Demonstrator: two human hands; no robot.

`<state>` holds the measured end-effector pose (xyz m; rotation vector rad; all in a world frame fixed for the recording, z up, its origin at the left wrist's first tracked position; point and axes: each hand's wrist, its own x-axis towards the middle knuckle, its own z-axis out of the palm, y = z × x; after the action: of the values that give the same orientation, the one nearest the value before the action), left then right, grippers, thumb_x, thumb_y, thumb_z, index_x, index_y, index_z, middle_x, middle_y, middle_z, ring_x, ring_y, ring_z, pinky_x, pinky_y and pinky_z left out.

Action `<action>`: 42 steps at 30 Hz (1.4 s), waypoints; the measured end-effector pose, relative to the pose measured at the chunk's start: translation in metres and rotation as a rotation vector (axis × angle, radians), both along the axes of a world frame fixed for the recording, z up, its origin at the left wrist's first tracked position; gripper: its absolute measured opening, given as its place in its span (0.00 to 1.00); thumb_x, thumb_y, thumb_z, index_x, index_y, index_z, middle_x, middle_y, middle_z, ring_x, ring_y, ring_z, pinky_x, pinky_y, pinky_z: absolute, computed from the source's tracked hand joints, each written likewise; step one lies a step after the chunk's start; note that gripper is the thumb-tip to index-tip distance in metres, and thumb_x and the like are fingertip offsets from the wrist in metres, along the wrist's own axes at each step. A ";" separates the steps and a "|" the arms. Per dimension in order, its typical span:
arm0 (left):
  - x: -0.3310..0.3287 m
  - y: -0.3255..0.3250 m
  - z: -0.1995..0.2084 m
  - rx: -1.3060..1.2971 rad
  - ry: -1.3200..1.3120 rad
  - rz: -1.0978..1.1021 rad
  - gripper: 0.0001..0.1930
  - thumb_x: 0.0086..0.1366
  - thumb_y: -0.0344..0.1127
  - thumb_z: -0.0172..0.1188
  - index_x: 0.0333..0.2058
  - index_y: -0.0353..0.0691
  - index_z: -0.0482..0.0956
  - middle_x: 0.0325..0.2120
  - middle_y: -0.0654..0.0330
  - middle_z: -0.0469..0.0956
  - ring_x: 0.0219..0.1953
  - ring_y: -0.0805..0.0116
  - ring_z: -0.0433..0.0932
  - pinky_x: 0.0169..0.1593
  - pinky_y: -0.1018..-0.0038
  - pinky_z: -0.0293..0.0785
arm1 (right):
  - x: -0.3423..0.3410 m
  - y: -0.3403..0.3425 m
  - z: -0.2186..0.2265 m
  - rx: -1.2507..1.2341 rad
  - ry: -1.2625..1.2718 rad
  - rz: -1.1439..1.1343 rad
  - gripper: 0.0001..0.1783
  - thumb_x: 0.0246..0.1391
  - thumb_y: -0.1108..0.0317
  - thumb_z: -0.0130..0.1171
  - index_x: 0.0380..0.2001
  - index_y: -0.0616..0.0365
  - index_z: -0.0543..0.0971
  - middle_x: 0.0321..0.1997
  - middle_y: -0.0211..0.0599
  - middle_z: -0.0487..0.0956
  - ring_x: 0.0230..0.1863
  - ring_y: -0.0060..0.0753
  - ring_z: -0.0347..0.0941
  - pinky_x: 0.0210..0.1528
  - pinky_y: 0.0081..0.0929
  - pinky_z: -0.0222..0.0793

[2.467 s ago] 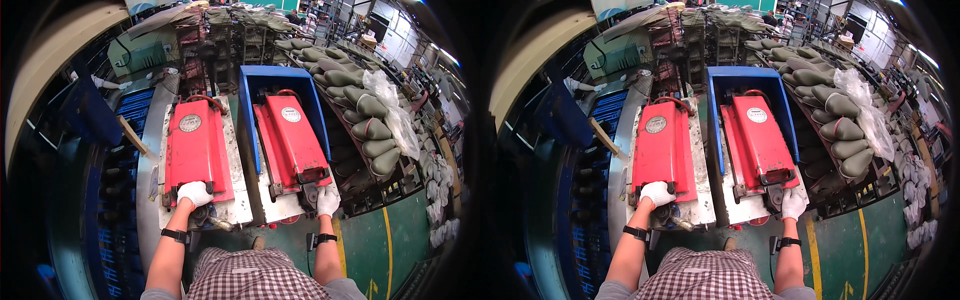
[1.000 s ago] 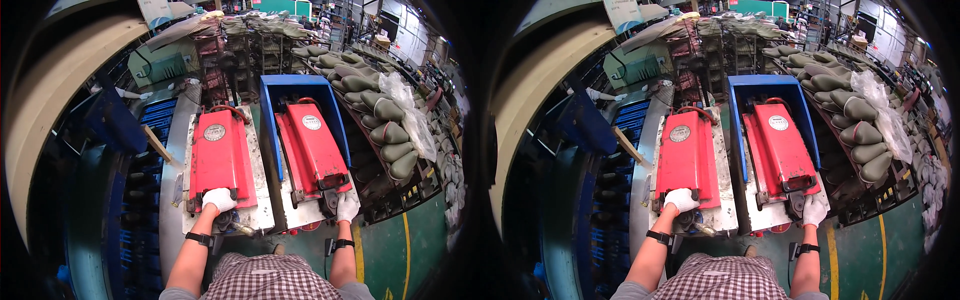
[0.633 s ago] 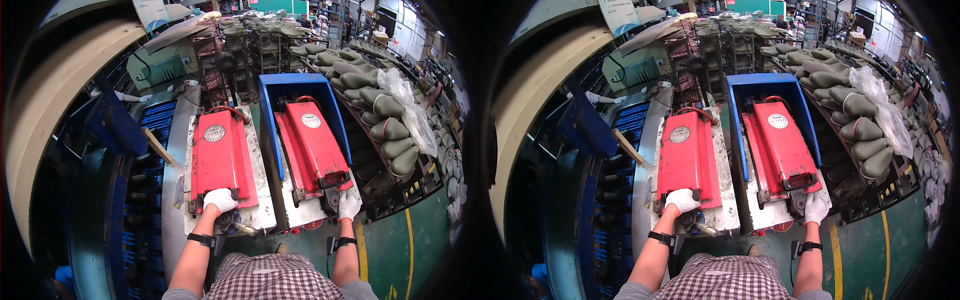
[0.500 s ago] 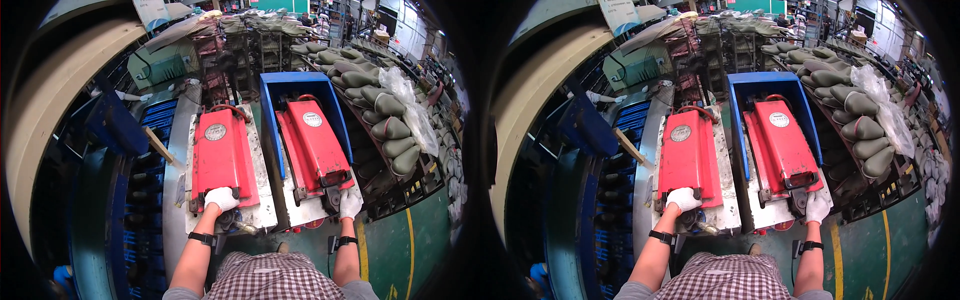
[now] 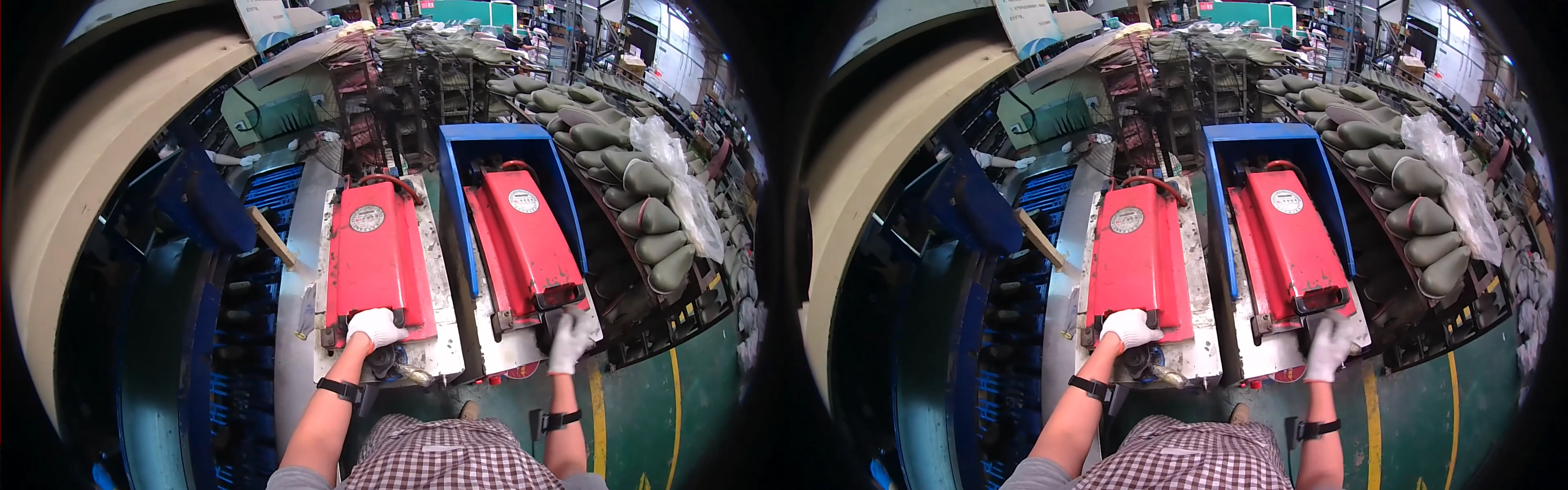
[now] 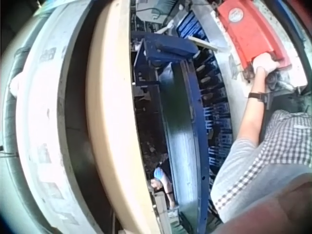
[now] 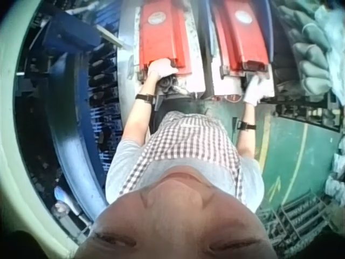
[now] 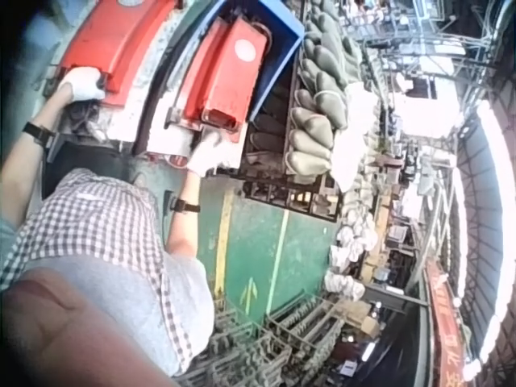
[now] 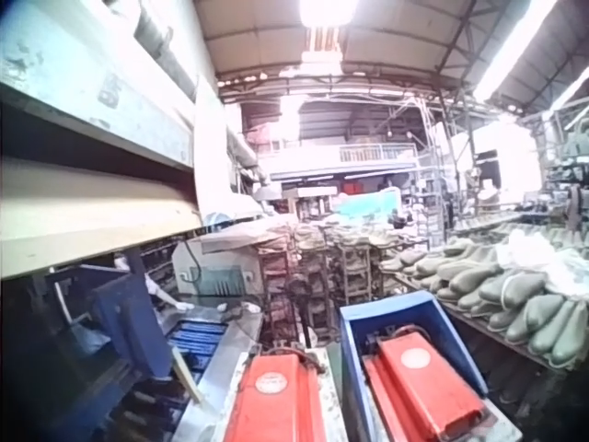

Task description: Operating a shoe-pressing or finishing machine to process footwear on an assembly line.

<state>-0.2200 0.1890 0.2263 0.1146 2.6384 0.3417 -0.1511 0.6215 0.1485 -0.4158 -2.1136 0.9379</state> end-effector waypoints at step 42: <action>-0.035 -0.081 0.148 0.157 1.387 -0.204 0.35 0.58 0.48 0.71 0.64 0.47 0.75 0.65 0.48 0.71 0.71 0.42 0.63 0.74 0.51 0.56 | -0.112 -0.370 0.010 0.316 -0.561 0.654 0.56 0.51 0.41 0.71 0.75 0.58 0.61 0.74 0.68 0.61 0.73 0.66 0.62 0.74 0.48 0.62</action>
<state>-0.2553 0.1078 0.3740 0.9699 3.8651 0.5124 -0.2631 0.2518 0.1588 0.2298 -2.9484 0.8666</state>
